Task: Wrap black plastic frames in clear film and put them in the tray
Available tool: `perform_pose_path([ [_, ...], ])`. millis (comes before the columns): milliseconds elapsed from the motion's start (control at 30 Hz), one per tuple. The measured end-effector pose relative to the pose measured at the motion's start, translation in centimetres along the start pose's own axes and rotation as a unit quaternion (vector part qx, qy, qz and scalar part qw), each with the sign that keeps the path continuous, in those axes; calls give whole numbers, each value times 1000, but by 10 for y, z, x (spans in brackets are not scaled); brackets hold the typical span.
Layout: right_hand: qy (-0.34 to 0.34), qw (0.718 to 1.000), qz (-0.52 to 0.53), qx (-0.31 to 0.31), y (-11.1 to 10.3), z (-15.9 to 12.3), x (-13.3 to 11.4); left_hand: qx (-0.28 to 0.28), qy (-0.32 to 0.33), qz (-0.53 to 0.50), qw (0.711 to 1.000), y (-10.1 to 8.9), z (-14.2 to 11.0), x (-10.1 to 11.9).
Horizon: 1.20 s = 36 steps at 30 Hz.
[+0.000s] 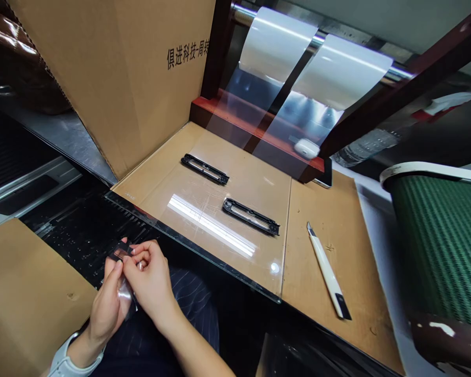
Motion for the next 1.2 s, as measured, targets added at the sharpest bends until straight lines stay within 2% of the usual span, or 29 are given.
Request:
perform_pose_path([
  [233, 1, 999, -33, 0, -1, 1, 1, -18, 3, -9, 1000, -1, -2, -2],
  [500, -10, 997, -70, 10, -3, 2, 4, -1, 15, -12, 1000, 0, 0, -6],
  [767, 23, 975, -221, 0, -10, 5, 4, 22, 37, 0, 999, -2, 4, -7],
  [900, 45, 966, -254, -18, -14, 6, 5, 25, 42, 9, 999, -2, 9, -1],
  [1200, 91, 973, -208, -39, -33, -1, 10, 24, 14, 0, 1000, 2, 18, 28],
])
Point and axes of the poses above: each hand's wrist, its own z-axis towards the middle knuckle, its own y-axis out of the palm, x = y × z, the point moved 1 cm from there along z, towards the middle knuckle, and after that the axes turned 4 degrees about -x, right-handed, at the moved point
